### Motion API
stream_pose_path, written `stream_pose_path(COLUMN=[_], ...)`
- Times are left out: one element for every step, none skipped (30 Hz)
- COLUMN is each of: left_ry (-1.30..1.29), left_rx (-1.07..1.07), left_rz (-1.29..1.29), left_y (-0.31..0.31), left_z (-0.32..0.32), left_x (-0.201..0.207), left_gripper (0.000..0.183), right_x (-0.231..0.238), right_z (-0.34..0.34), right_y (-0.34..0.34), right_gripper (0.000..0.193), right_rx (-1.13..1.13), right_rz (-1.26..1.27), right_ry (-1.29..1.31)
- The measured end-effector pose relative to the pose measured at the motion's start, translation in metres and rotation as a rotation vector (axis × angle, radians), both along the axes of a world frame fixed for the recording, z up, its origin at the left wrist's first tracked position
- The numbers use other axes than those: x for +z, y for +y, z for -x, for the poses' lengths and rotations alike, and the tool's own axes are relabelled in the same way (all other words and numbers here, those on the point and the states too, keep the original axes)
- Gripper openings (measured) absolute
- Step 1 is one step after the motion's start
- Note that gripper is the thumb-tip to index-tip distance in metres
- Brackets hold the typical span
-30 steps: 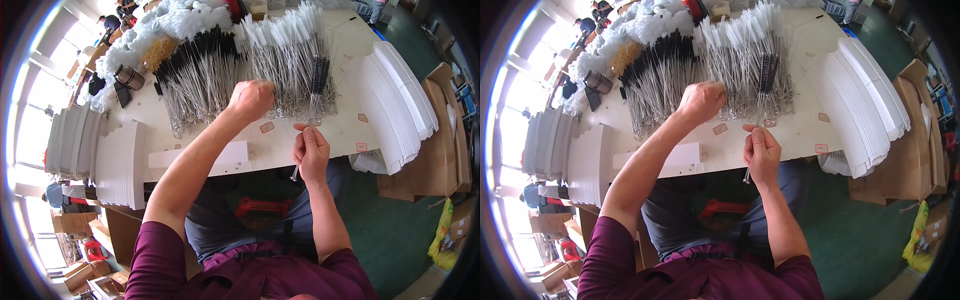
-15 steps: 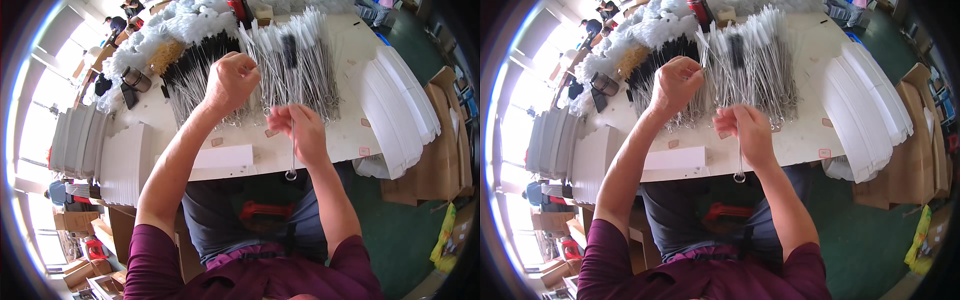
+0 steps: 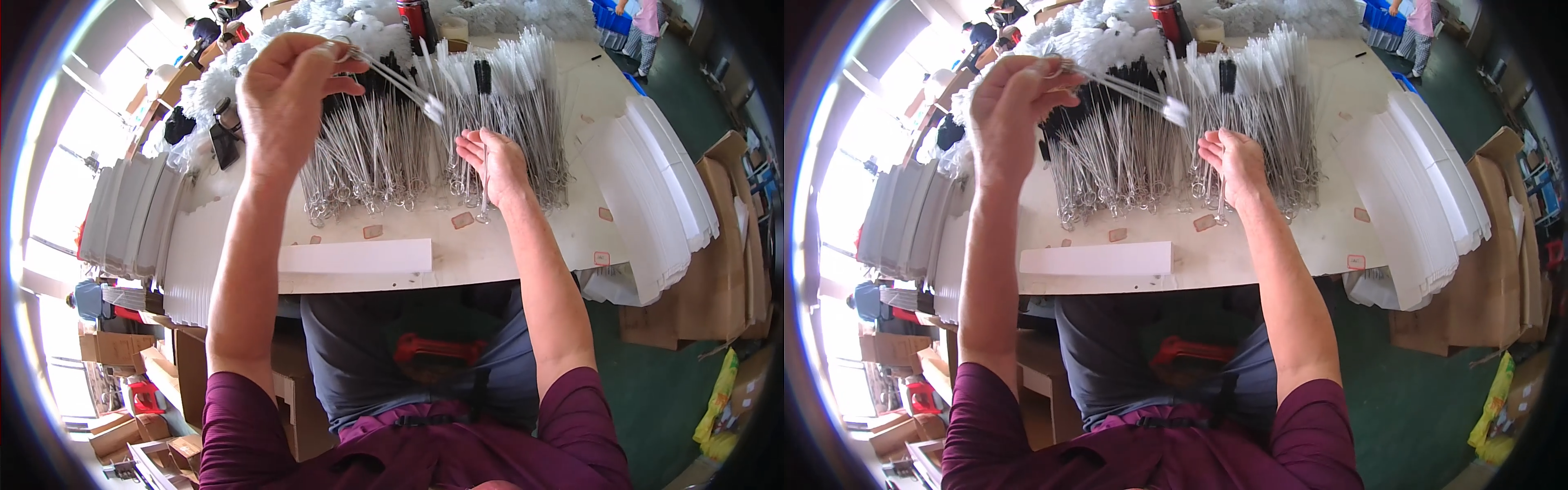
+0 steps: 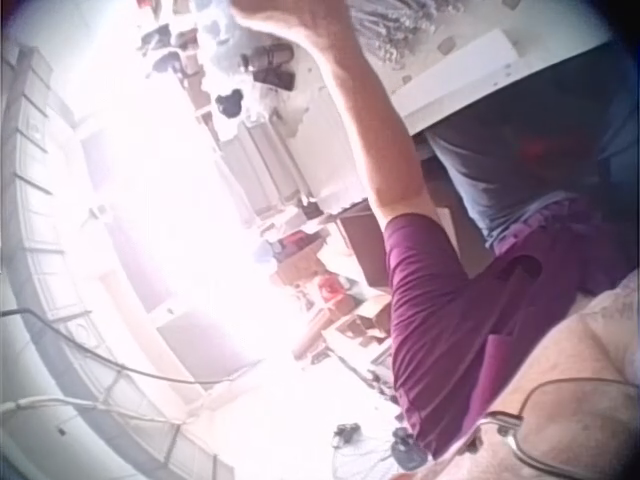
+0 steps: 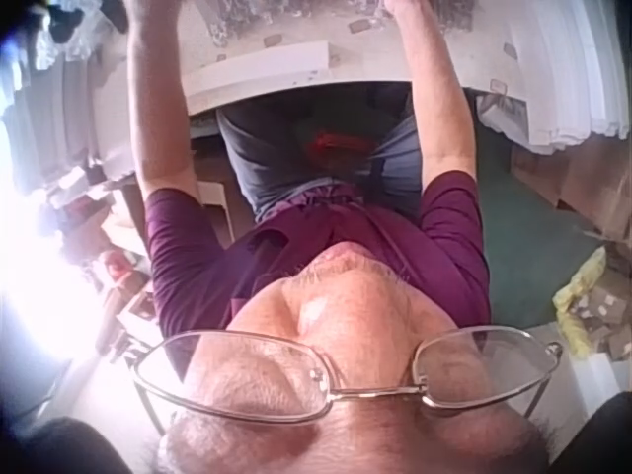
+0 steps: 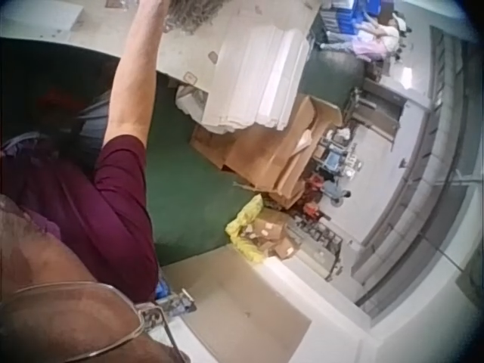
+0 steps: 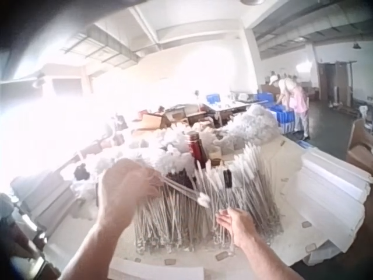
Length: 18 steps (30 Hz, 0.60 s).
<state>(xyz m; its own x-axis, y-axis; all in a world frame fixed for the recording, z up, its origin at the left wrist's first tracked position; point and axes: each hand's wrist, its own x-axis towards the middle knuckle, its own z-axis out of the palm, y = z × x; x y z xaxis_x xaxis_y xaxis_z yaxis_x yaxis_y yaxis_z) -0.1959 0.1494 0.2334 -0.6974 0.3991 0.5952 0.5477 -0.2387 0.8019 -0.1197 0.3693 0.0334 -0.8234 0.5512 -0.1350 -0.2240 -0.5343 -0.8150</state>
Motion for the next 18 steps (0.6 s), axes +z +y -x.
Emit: stream_pose_path(left_ry=[-0.009,0.004,0.017,0.011,0.006,0.006,-0.036,-0.079,-0.082,-0.132,-0.183,-0.244,-0.219,-0.236,-0.254,-0.255,-0.278,-0.302], left_rx=[0.007,-0.02,-0.037,0.013,0.065,0.071,-0.059,-0.182,-0.169,-0.225,-0.283,-0.313,-0.329,-0.323,-0.318,-0.31,-0.289,-0.268], left_rz=[-0.002,-0.007,-0.011,0.031,0.076,0.075,0.077,0.084,0.086,0.139,0.191,0.159,0.149,0.134,0.118,0.115,0.12,0.125], left_y=[-0.012,-0.024,-0.035,-0.046,-0.057,-0.067,-0.076,-0.085,-0.09,-0.091,-0.09,-0.088,-0.086,-0.084,-0.084,-0.084,-0.086,-0.089], left_z=[-0.003,-0.006,-0.008,-0.013,-0.017,-0.021,-0.024,-0.029,-0.036,-0.044,-0.052,-0.06,-0.061,-0.062,-0.06,-0.058,-0.054,-0.051], left_x=[0.008,0.016,0.023,0.03,0.038,0.043,0.047,0.051,0.052,0.053,0.051,0.049,0.042,0.037,0.031,0.025,0.017,0.008], left_gripper=[0.015,0.016,0.016,0.02,0.024,0.024,0.025,0.027,0.027,0.027,0.027,0.026,0.026,0.025,0.024,0.024,0.022,0.02], right_x=[0.0,0.0,0.0,0.001,0.003,0.004,0.011,0.022,0.034,0.047,0.059,0.069,0.076,0.078,0.079,0.079,0.074,0.069], right_z=[0.0,-0.001,-0.003,-0.004,-0.005,-0.008,-0.014,-0.022,-0.029,-0.037,-0.043,-0.05,-0.058,-0.066,-0.076,-0.085,-0.093,-0.101], right_y=[0.0,0.0,0.001,0.0,-0.002,-0.005,-0.009,-0.016,-0.023,-0.032,-0.043,-0.055,-0.064,-0.07,-0.078,-0.083,-0.086,-0.088], right_gripper=[0.03,0.03,0.03,0.03,0.031,0.03,0.03,0.03,0.03,0.029,0.029,0.029,0.03,0.03,0.033,0.036,0.034,0.034], right_rx=[0.009,0.007,0.012,0.002,-0.005,-0.019,-0.013,0.064,0.141,0.247,0.253,0.445,0.634,0.643,0.749,0.852,0.871,0.889], right_rz=[0.007,0.014,0.011,-0.021,-0.05,-0.126,-0.129,-0.231,-0.331,-0.393,-0.39,-0.311,-0.231,-0.231,-0.147,-0.061,-0.007,-0.039], right_ry=[0.006,0.013,0.013,0.013,0.014,0.027,0.027,0.095,0.163,0.211,0.206,0.235,0.263,0.263,0.274,0.284,0.24,0.217])
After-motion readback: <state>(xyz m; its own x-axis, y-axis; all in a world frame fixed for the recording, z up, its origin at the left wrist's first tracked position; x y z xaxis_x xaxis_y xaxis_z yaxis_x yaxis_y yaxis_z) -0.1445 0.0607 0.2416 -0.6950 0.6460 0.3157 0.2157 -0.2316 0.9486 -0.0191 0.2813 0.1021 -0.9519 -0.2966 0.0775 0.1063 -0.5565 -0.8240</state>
